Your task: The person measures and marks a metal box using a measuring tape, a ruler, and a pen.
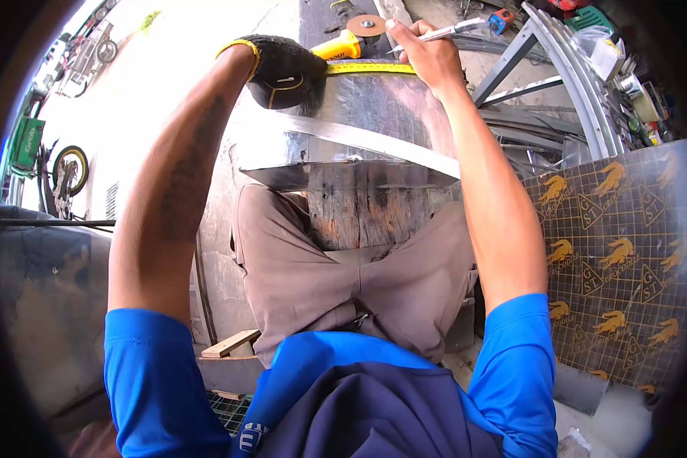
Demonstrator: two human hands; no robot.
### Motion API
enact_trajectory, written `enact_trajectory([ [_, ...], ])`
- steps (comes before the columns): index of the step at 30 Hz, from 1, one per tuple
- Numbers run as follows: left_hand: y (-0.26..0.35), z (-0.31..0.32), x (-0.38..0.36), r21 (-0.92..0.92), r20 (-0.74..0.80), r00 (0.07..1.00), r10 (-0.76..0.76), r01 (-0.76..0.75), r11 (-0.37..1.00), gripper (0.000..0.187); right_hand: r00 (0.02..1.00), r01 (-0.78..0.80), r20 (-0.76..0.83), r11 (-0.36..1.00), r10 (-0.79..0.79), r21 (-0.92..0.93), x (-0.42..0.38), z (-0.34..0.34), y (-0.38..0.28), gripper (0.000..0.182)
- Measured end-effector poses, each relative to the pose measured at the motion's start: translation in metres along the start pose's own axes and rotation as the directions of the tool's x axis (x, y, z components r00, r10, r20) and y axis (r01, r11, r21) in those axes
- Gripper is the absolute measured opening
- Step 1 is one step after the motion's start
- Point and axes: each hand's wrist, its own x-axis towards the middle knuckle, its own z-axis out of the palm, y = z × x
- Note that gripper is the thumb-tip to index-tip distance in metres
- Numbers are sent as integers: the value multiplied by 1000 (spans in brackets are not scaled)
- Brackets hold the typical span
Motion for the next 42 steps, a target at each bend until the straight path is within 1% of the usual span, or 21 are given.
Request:
enact_trajectory([
  [1,-1,0,3,3,9,1000,-1,1,1000,39,1000,-9,0,1000,9,1,-1,0,0,52],
  [3,-4,-2,8,-73,83,996,-38,44,996,39,998,42,-42,989,-48,-139,0,-1,-1,44],
  [4,-8,-1,11,-161,128,991,-35,56,985,38,997,58,-48,983,-67,-174,1,-1,-2,38],
  [5,-7,0,10,-156,132,991,-35,56,986,38,997,52,-51,984,-61,-172,2,0,1,38],
  [7,-6,0,8,-59,66,997,28,-24,998,38,991,98,-64,967,-116,-234,6,1,4,38],
  [8,-6,0,9,-58,67,997,30,-26,998,38,994,74,-61,977,-88,-200,5,2,5,39],
  [11,-9,1,11,-89,87,996,24,-16,996,38,995,67,-51,970,-81,-236,6,2,6,41],
  [16,-14,0,16,-141,118,993,17,0,990,38,996,61,-44,971,-73,-231,8,3,7,42],
  [18,-12,0,14,-127,111,994,13,2,992,38,997,67,-26,967,-75,-245,9,3,8,42],
  [20,-10,0,11,-96,96,995,6,4,995,38,995,77,-43,955,-93,-287,9,3,8,42],
  [21,-9,-1,10,-81,89,996,3,4,997,38,995,78,-43,955,-94,-287,8,3,8,42],
  [23,-8,-2,9,-65,80,997,2,3,998,38,995,84,-40,970,-95,-230,7,4,9,42],
  [27,-7,0,8,-83,80,997,8,-2,997,37,993,101,-40,965,-114,-243,9,4,10,41],
  [30,-6,1,7,-100,71,997,13,-5,995,37,991,112,-48,969,-126,-220,7,4,7,40],
  [32,-7,0,7,-94,67,998,11,-5,996,37,994,72,-69,981,-85,-179,5,5,6,40],
  [36,-8,-1,7,-83,63,998,10,-5,996,38,993,98,-36,970,-109,-221,7,4,6,40],
  [38,-7,-2,7,-80,60,998,11,-6,997,38,992,74,-90,979,-92,-188,5,5,4,38],
  [39,-4,-2,5,-61,69,998,-3,7,998,38,991,74,-91,979,-93,-189,4,6,3,38],
  [41,-5,-2,7,-46,77,997,-14,17,999,38,996,-17,-93,995,8,-99,2,5,2,40],
  [42,-10,-1,10,-68,60,998,6,-2,998,39,996,-13,-92,995,4,-102,0,5,1,40],
])
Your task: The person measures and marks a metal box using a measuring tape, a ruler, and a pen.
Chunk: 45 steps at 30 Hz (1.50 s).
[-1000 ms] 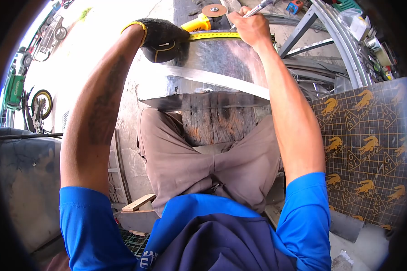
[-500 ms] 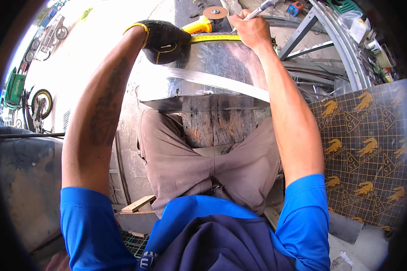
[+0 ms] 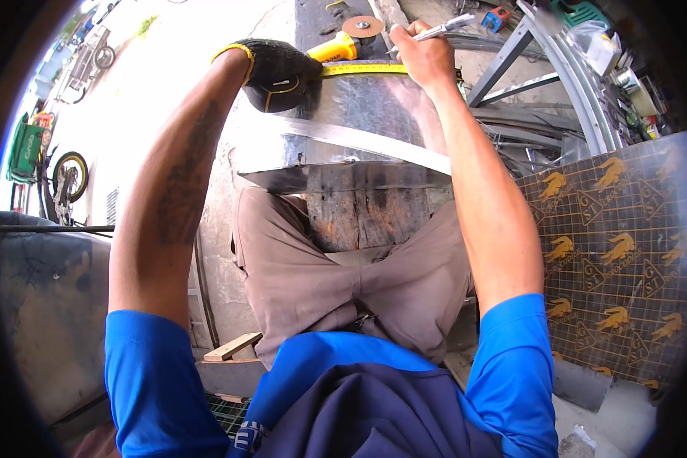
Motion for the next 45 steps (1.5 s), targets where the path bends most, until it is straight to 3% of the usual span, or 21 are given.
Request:
enact_trajectory([
  [2,-1,1,0,-19,-24,999,27,-28,999,41,998,50,22,993,-52,106,-3,-2,-3,54],
  [4,8,5,-8,257,-140,987,85,-47,965,46,995,65,59,978,-78,199,-19,-19,-24,62],
  [5,9,5,-10,255,-147,985,86,-46,966,46,990,64,103,954,-98,293,-32,-27,-36,71],
  [7,8,6,-11,85,-64,998,23,-18,996,52,975,97,181,978,-131,184,-55,-42,-35,73],
  [8,7,4,-10,165,-28,998,62,-57,985,59,971,115,205,992,-125,61,-74,-52,-40,64],
  [9,8,4,-15,165,-34,997,64,-58,985,59,931,327,190,944,-312,-52,-98,-65,-52,48],
  [10,11,7,-22,267,-96,989,117,-87,960,63,915,373,223,917,-337,-144,-119,-73,-55,31],
  [11,13,10,-28,370,-148,974,174,-108,923,66,894,437,226,867,-388,-240,-140,-82,-57,27],
  [13,-1,15,-27,396,-223,943,248,-145,907,71,871,489,224,807,-436,-331,-177,-97,-57,26],
  [18,3,15,-56,168,-367,877,309,-264,950,74,824,531,116,686,-554,-497,-213,-100,-27,29],
  [23,9,7,-71,82,-539,753,378,-400,913,81,827,551,177,708,-533,-441,-226,-98,-39,27],
  [27,5,7,-79,130,-548,749,373,-364,922,81,871,483,268,819,-412,-310,-239,-93,-53,23],
  [29,-1,11,-81,213,-517,693,502,-465,860,80,948,230,243,970,-206,-77,-248,-87,-51,23],
  [30,2,11,-86,51,-495,816,298,-315,948,70,950,225,238,972,-202,-74,-254,-87,-49,23],
  [31,2,15,-88,34,-469,849,242,-256,966,70,961,218,185,975,-207,-44,-261,-88,-48,25],
  [34,-3,35,-88,131,-378,899,222,-185,974,69,974,215,81,976,-211,-35,-284,-91,-49,28],
  [37,-11,51,-76,168,-408,885,224,-168,971,74,981,191,-14,980,-192,-63,-304,-87,-59,32],
  [39,-5,48,-77,250,-393,888,239,-147,957,73,994,61,-93,998,-58,30,-314,-78,-65,32],
  [41,-2,49,-75,327,-375,892,251,-126,937,72,988,67,-140,996,-59,52,-317,-66,-68,31],
  [43,-2,51,-71,398,-412,834,367,-198,896,69,983,67,-175,995,-54,70,-316,-52,-68,31],
  [45,11,60,-81,406,-409,843,350,-175,897,66,981,48,-190,989,-21,140,-314,-40,-72,33],
])
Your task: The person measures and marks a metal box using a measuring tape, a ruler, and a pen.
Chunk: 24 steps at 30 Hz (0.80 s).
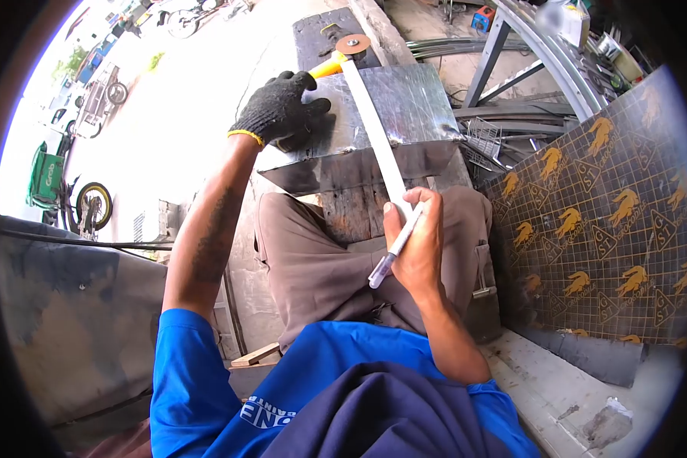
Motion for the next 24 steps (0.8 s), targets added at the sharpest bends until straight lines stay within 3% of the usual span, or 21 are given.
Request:
enact_trajectory([
  [2,8,7,1,28,-101,950,295,-293,956,54,990,-138,49,973,131,184,-3,12,-8,35],
  [3,15,9,3,-53,-77,935,346,-351,935,53,999,29,21,993,-32,112,-2,16,-6,37],
  [4,10,18,9,-49,-134,868,478,-488,872,57,997,74,19,994,-76,86,-2,17,-9,34],
  [6,28,1,15,-74,170,883,438,-431,899,62,998,62,24,997,-63,47,-3,13,-7,28],
  [8,28,-4,19,-109,196,875,442,-429,897,64,982,-166,112,979,153,116,-3,-2,-15,27],
  [9,30,-5,21,-142,216,867,449,-427,893,67,998,-32,60,999,33,-22,-1,-6,-13,27],
  [12,34,-8,19,-103,244,885,396,-382,918,71,994,-28,107,1000,27,12,-4,-8,-10,30],
  [17,28,-2,16,-108,180,878,444,-431,896,80,966,-232,149,961,210,149,-2,-4,-18,40],
  [22,29,1,17,-71,152,866,476,-471,879,80,976,-210,110,950,189,232,-4,-4,-5,41],
  [24,32,-2,14,-72,156,871,466,-460,885,80,869,-482,317,792,379,374,-2,-7,-8,42],
])
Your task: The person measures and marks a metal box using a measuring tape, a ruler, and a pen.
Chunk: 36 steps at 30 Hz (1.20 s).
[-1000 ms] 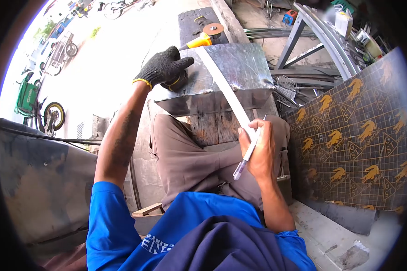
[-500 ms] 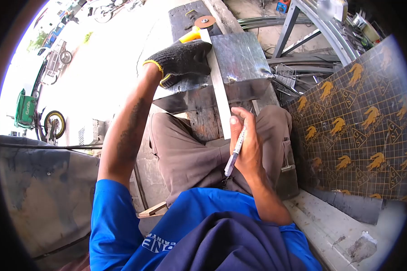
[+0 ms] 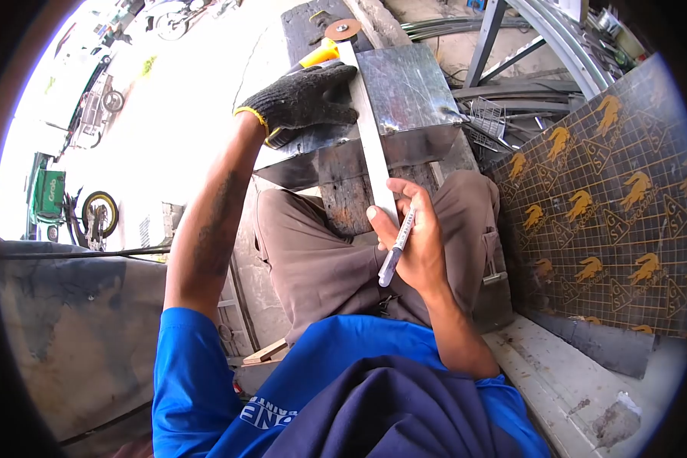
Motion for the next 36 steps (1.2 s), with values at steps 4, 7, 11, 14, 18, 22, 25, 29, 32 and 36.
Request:
enact_trajectory([
  [4,-16,14,2,45,-77,995,62,-59,997,81,997,-54,-37,984,61,169,-1,3,3,52],
  [7,-9,10,2,4,-36,999,3,-3,1000,79,998,-49,-34,980,57,194,1,5,8,55],
  [11,-16,14,4,-28,-63,996,66,-67,997,77,998,-18,-53,980,29,197,-1,11,12,53],
  [14,-15,15,6,-2,-64,997,41,-41,999,76,998,5,-55,979,7,205,-1,13,14,52],
  [18,-22,19,8,10,-90,994,67,-66,998,77,1000,-3,-27,985,8,172,-1,11,16,55],
  [22,-17,14,7,-9,-65,995,81,-82,997,76,999,-28,-21,987,32,156,-2,10,10,57],
  [25,-12,13,7,-29,-35,999,-14,13,1000,76,999,-30,-23,989,33,147,-2,11,9,58],
  [29,-15,15,6,8,-62,998,24,-24,1000,76,999,-37,-30,986,42,160,-2,13,10,58],
  [32,-13,14,6,-25,-11,1000,-18,18,1000,76,998,2,-68,987,9,163,-2,16,14,54],
  [36,-23,19,8,-1,-43,998,38,-38,999,76,998,-2,-61,986,12,169,-2,14,14,54],
])
